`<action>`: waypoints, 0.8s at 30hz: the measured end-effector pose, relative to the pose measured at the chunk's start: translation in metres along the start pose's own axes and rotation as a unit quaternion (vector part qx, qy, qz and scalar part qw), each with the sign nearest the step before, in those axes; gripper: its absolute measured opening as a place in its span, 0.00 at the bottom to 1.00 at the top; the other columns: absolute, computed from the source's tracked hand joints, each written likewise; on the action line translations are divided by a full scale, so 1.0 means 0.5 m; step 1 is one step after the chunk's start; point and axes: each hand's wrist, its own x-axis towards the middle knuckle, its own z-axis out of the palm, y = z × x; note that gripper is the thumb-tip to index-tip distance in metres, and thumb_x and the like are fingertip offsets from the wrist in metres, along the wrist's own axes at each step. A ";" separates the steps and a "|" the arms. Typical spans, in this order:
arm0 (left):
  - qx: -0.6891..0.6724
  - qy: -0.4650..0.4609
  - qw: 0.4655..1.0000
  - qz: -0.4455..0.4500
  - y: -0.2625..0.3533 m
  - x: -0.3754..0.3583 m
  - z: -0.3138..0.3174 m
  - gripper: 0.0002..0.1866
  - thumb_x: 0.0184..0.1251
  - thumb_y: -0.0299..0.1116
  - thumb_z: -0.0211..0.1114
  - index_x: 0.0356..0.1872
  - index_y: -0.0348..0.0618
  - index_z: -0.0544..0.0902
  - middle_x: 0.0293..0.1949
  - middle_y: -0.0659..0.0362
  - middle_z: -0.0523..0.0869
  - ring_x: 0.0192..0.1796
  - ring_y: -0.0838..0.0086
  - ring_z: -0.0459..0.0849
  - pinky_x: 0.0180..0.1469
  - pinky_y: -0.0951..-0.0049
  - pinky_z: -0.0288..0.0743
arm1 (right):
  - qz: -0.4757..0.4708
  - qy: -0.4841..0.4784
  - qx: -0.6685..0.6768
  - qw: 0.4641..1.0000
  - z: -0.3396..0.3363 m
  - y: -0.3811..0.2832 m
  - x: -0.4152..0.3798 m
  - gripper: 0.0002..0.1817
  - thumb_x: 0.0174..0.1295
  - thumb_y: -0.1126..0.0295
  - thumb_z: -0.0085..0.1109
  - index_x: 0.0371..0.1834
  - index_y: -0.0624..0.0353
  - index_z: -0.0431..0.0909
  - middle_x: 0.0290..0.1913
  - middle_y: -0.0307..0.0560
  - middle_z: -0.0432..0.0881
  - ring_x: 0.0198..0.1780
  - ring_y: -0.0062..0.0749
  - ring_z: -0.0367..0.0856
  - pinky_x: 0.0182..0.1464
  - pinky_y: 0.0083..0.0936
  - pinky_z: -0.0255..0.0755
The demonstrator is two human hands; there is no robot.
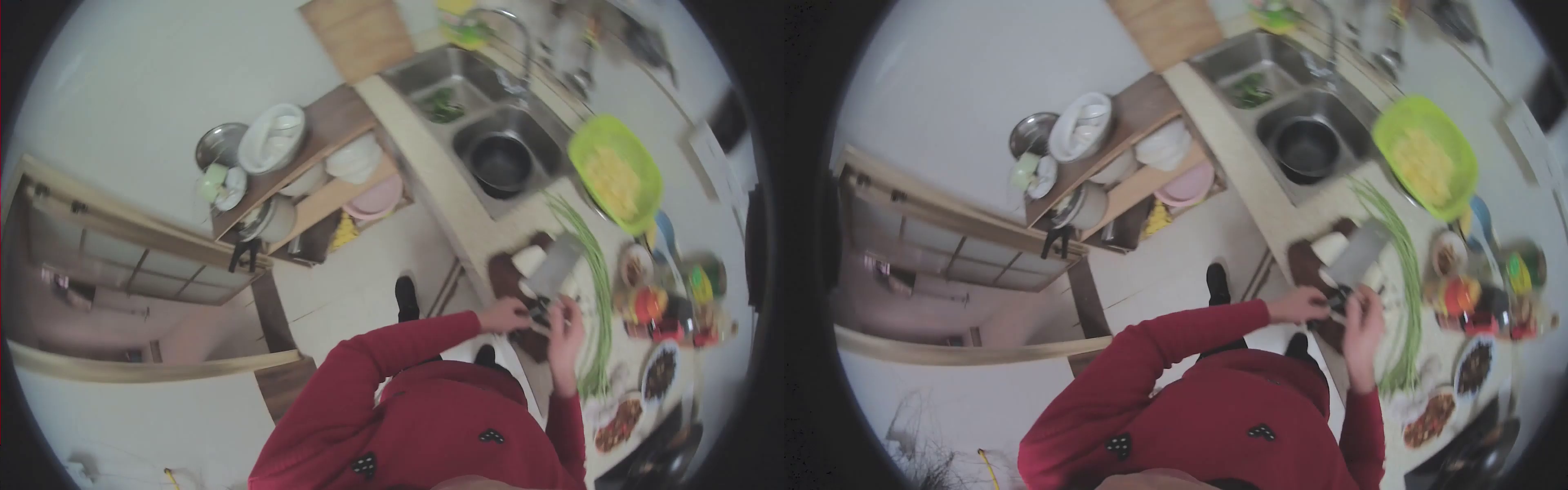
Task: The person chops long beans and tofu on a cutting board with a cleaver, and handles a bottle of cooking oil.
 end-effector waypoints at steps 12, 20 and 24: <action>0.081 0.372 0.922 0.070 -0.135 -0.036 -0.935 0.15 0.57 0.26 0.46 0.42 0.50 0.78 0.35 0.59 0.82 0.33 0.66 0.80 0.36 0.65 0.71 | -0.010 0.013 -0.153 0.988 0.361 -0.291 0.208 0.12 0.66 0.63 0.48 0.48 0.56 0.75 0.44 0.42 0.77 0.42 0.30 0.74 0.44 0.25 0.66; 0.524 0.576 0.614 -0.128 -0.272 -0.158 -1.451 0.27 0.50 0.49 0.62 0.51 0.50 0.75 0.44 0.57 0.79 0.49 0.63 0.77 0.39 0.58 0.71 | -0.098 -0.106 -0.255 0.956 0.559 -0.345 0.277 0.10 0.62 0.71 0.54 0.45 0.58 0.76 0.41 0.47 0.77 0.34 0.36 0.76 0.37 0.29 0.70; 0.623 0.468 0.604 -0.167 -0.281 -0.141 -1.525 0.22 0.56 0.44 0.58 0.51 0.47 0.77 0.45 0.57 0.80 0.48 0.65 0.78 0.47 0.67 0.72 | -0.007 -0.112 -0.296 0.949 0.591 -0.350 0.253 0.15 0.64 0.64 0.52 0.52 0.55 0.75 0.48 0.50 0.78 0.48 0.43 0.75 0.50 0.34 0.68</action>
